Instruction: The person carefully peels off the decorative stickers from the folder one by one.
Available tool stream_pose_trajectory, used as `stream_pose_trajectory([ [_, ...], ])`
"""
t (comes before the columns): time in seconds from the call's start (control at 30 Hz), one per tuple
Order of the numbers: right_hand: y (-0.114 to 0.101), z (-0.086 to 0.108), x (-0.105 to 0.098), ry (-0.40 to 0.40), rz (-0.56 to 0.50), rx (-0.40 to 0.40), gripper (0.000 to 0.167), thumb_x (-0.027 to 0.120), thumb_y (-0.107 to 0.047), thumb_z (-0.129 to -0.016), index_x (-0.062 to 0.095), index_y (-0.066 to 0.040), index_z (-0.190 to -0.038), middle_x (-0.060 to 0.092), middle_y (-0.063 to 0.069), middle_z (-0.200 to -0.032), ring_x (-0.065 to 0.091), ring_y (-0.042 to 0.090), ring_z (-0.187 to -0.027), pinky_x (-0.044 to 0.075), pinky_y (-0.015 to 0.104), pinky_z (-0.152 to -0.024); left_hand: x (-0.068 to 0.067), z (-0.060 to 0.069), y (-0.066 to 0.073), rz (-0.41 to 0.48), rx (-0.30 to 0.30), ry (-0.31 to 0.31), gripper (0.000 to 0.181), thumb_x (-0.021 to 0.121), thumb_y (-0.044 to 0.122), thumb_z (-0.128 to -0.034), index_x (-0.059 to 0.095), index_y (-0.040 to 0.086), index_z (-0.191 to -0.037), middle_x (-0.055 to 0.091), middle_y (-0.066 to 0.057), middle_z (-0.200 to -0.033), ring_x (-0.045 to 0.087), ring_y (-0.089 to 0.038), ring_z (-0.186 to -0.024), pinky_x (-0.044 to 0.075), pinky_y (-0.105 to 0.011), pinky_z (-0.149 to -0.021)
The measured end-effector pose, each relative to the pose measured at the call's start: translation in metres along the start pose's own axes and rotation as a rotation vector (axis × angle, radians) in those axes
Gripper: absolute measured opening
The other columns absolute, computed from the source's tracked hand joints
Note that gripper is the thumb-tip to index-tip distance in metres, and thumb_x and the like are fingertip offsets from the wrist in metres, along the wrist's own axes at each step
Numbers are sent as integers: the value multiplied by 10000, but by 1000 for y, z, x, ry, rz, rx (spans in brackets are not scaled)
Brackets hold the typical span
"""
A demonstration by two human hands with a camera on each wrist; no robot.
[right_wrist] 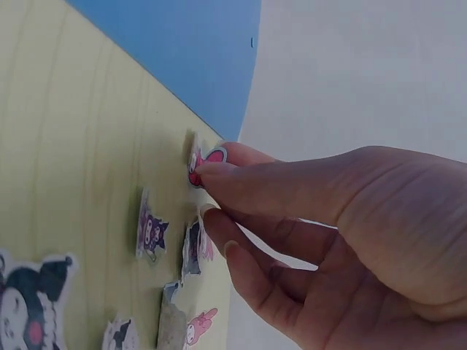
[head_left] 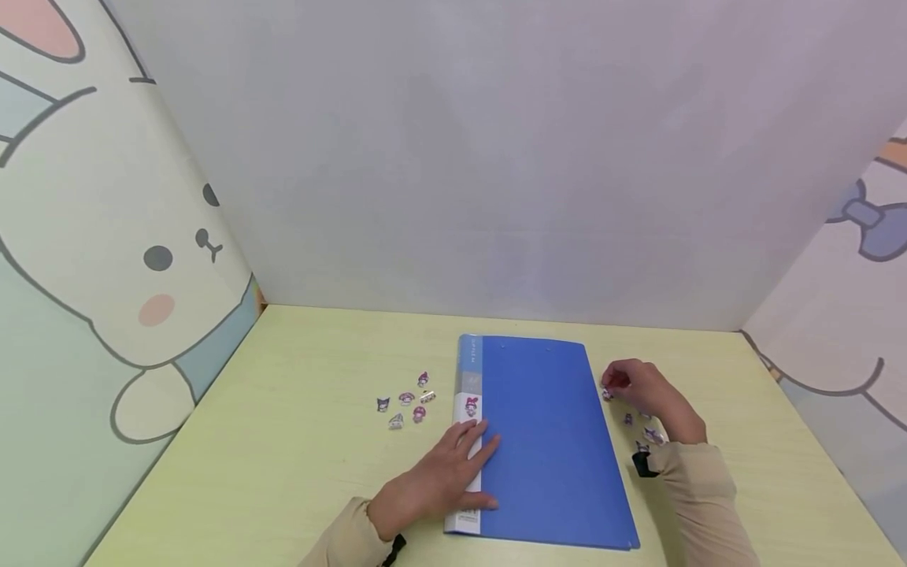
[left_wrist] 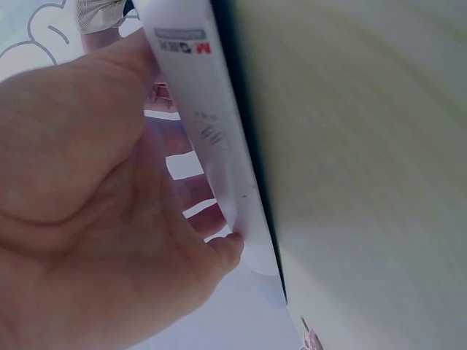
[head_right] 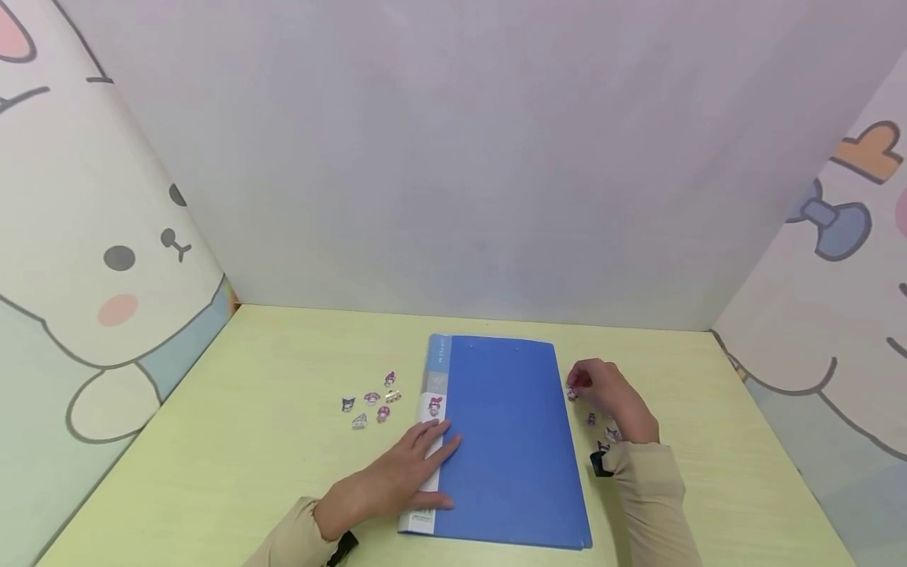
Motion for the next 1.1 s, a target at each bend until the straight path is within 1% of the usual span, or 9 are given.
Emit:
stream_pose_trajectory([
  [0.2, 0, 2, 0, 11, 10, 10, 132, 694, 129, -854, 665, 1, -855, 671, 66, -808, 589, 173, -734, 484, 323, -648, -1, -1, 1, -11, 11, 6, 818, 603, 603, -966, 393, 115, -1588, 335, -125, -1637, 317, -292, -1484, 319, -392, -1203],
  [0.43, 1, 5, 0, 58, 58, 34, 101, 684, 102, -871, 649, 10, -853, 651, 107, -844, 620, 244, -764, 509, 429, -686, -1, -5, 2, -20, 19, 1, 818, 599, 600, -971, 385, 113, -1592, 323, -123, -1643, 311, -287, -1485, 307, -383, -1208],
  [0.5, 2, 5, 1, 68, 69, 27, 81, 695, 100, -872, 656, 33, -896, 656, 113, -844, 627, 258, -766, 517, 445, -693, -1, -6, 2, -17, 15, -3, 821, 599, 603, -969, 379, 120, -1595, 317, -120, -1646, 306, -285, -1488, 303, -383, -1210],
  [0.6, 2, 7, 3, 83, 69, 14, 100, 702, 101, -877, 652, 63, -955, 658, 111, -837, 626, 257, -759, 521, 435, -681, 0, -6, 1, -7, 2, -14, 827, 599, 609, -966, 368, 133, -1602, 306, -110, -1652, 298, -278, -1495, 298, -381, -1214],
  [0.67, 2, 7, 5, 94, 69, -1, 110, 708, 105, -878, 647, 55, -955, 652, 99, -825, 617, 240, -746, 517, 404, -661, 0, -6, 1, 3, -5, -21, 832, 602, 607, -965, 359, 138, -1607, 297, -105, -1658, 289, -276, -1500, 292, -382, -1217],
  [0.8, 3, 9, 10, 104, 82, -35, 153, 727, 112, -867, 644, -16, -855, 650, 41, -796, 592, 167, -722, 500, 325, -635, 0, -5, 1, -8, -3, -21, 831, 598, 614, -965, 365, 137, -1604, 308, -109, -1652, 299, -283, -1496, 299, -389, -1214],
  [0.9, 2, 10, 14, 106, 97, -48, 166, 733, 108, -865, 656, -35, -834, 645, 15, -791, 564, 128, -713, 486, 298, -623, -2, -4, 2, -27, -3, -18, 828, 611, 615, -958, 387, 135, -1594, 333, -113, -1639, 320, -286, -1483, 310, -392, -1207],
  [1.03, 0, 13, 18, 97, 105, -40, 79, 718, 77, -893, 684, 7, -878, 621, 13, -803, 532, 126, -712, 478, 310, -625, -7, -2, 5, -64, -5, -19, 828, 624, 627, -945, 417, 134, -1578, 366, -114, -1620, 352, -281, -1464, 313, -383, -1203],
  [1.1, -1, 15, 20, 94, 106, -38, 34, 707, 59, -908, 704, 28, -921, 629, 27, -828, 549, 141, -734, 497, 332, -645, -9, -2, 5, -81, -8, -23, 833, 626, 637, -938, 429, 133, -1571, 378, -116, -1613, 364, -280, -1458, 311, -377, -1204],
])
Point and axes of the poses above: each hand's wrist, its own z-axis away from the middle knuckle, its own x-axis out of the palm, y = z × x, the point moved 1 cm from there along -z, towards the middle knuckle
